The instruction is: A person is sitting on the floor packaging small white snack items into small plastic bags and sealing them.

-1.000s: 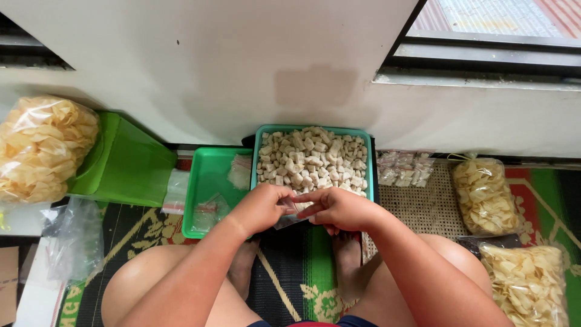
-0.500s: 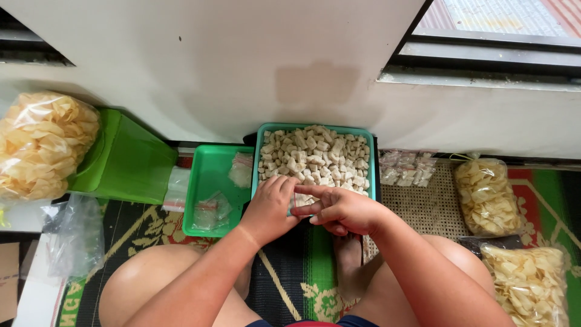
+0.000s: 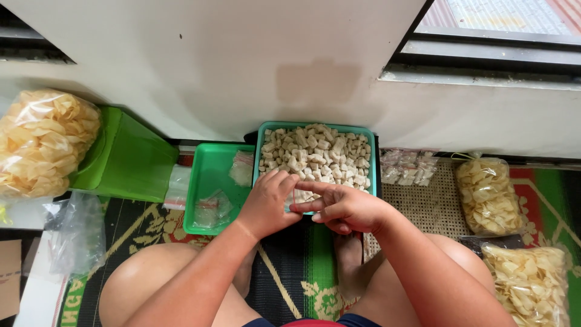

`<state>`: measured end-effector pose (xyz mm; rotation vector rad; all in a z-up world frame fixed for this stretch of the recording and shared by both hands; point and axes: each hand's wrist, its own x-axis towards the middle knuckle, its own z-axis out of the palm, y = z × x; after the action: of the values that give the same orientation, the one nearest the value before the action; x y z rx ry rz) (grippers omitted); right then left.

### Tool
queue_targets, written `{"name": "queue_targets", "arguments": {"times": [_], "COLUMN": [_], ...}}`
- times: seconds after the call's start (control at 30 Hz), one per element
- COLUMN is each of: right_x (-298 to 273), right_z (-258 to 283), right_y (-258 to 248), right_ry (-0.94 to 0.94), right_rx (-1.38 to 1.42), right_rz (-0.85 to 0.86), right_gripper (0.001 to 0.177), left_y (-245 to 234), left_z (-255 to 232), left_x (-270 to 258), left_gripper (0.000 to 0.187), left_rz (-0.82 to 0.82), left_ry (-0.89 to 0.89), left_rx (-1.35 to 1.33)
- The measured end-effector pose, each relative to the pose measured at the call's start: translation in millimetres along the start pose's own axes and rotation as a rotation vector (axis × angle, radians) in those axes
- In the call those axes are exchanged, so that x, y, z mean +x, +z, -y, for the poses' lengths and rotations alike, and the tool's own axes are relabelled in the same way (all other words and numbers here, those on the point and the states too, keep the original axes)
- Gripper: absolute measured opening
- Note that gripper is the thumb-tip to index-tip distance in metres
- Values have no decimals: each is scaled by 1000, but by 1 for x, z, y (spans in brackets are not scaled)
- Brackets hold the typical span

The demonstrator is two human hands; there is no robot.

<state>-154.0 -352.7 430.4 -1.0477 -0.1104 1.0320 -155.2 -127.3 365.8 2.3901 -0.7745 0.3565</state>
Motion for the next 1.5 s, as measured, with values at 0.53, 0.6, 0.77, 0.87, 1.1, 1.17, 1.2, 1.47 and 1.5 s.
{"name": "queue_targets", "arguments": {"times": [0.53,0.6,0.77,0.87,1.1,1.17,1.2,1.47,1.5], "right_x": [21,35,69,82,104,109,111,112,112], "right_z": [11,-3,-34,-42,-60,-63,-64,-48,-46], "right_y": [-69,-80,-107,-105,-113,-109,-108,-68,-64], "right_ry": [-110,-40,-21,15,52,71,89,107,120], "right_rx": [-768,-1048,-1161,-1204,-1295,-1298,-1299,-1412,-1427], "right_rz": [-981,-1036,-1019,-973,-875,-879,-886,-903,-908], "right_gripper": [29,23,20,20,22,23,23,28,28], "left_y": [-12,-7,4,6,-1,-1,0,-6,-7], "left_z": [41,46,56,57,53,53,53,46,45], "left_x": [16,16,13,12,16,16,16,20,20], "left_gripper": [45,45,47,46,45,44,44,42,42], "left_rz": [-144,-138,-97,-65,-58,-60,-61,-60,-60], "left_ry": [-152,-197,-294,-313,-324,-328,-329,-319,-321], "left_rx": [38,48,53,54,42,39,35,47,55]}}
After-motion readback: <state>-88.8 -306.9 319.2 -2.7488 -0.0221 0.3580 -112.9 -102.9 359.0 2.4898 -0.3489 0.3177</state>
